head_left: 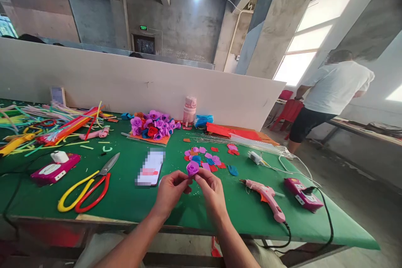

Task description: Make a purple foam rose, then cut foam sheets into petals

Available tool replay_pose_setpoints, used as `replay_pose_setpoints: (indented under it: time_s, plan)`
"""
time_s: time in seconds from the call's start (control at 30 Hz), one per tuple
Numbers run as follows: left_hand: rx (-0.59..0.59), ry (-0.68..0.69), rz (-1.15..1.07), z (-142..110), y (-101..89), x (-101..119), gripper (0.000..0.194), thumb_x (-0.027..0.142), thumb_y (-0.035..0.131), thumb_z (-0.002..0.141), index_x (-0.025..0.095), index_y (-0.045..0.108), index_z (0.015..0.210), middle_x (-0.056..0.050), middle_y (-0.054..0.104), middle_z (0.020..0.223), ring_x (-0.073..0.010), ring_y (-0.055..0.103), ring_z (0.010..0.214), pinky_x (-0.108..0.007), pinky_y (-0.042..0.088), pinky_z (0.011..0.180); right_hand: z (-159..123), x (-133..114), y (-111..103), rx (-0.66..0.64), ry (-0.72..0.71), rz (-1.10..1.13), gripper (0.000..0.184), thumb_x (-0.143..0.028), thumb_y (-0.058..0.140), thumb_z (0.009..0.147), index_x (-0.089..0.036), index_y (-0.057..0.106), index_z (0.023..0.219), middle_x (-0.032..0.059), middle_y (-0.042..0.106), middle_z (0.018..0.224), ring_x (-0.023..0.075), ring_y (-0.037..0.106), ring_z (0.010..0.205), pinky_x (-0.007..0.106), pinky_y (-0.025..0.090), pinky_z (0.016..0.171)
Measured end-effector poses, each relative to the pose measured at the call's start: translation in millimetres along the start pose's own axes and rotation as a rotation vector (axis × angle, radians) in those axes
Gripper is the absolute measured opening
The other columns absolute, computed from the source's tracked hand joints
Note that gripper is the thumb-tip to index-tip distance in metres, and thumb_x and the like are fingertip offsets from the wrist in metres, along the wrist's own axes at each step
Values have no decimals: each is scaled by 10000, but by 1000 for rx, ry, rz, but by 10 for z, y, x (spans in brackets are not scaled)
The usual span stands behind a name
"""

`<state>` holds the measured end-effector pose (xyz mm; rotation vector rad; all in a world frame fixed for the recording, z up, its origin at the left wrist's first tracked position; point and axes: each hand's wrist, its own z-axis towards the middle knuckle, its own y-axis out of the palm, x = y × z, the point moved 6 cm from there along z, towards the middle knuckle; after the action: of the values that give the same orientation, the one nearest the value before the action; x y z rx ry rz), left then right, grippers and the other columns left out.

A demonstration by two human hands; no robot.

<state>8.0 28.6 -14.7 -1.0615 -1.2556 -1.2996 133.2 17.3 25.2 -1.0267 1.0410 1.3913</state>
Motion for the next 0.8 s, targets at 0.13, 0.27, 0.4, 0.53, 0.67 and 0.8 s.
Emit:
replay_pose_setpoints:
  time_s: [0.13, 0.27, 0.4, 0.53, 0.67, 0.8]
  plan:
    - [14, 3, -4, -2, 6, 16, 173, 310, 713, 653, 169, 622, 609, 37, 584, 487, -118, 552, 474, -212, 423, 500, -2, 83, 29, 0, 6, -20, 208, -280, 607, 771, -157, 693, 916, 58, 723, 867, 207, 651, 812, 279, 492, 709]
    - [26, 23, 5, 6, 0, 26, 192, 327, 720, 644, 166, 624, 604, 30, 588, 500, -120, 546, 483, -216, 427, 499, 6, 174, 45, 51, -31, -63, 215, -274, 641, 749, -163, 661, 932, 78, 716, 925, 214, 650, 833, 308, 503, 735]
    - [48, 24, 42, 14, -15, 10, 190, 338, 693, 669, 169, 623, 616, 19, 600, 502, -135, 558, 477, -230, 438, 491, 12, 197, 58, 68, -49, -67, 232, -287, 648, 755, -172, 628, 955, 68, 708, 909, 208, 649, 835, 321, 508, 763]
    - [53, 22, 42, 13, 6, 8, 184, 337, 670, 680, 176, 611, 612, 23, 585, 472, -136, 550, 446, -230, 428, 467, 14, 212, 51, 97, -40, -74, 195, -292, 664, 745, -179, 615, 896, 45, 696, 843, 193, 644, 786, 302, 505, 731]
    - [50, 31, 51, -11, 41, 46, 190, 340, 655, 691, 177, 604, 608, 25, 573, 470, -132, 549, 442, -227, 427, 463, 27, 258, 36, 100, -2, -46, 175, -313, 666, 745, -179, 627, 850, 33, 689, 784, 186, 634, 736, 287, 493, 677]
    - [-57, 13, 89, -24, 53, 124, 221, 327, 698, 673, 171, 652, 822, -10, 676, 706, -106, 533, 428, -221, 405, 418, 70, 231, -42, 102, 13, 44, 200, -337, 696, 731, -181, 662, 852, 31, 697, 799, 188, 632, 771, 286, 482, 710]
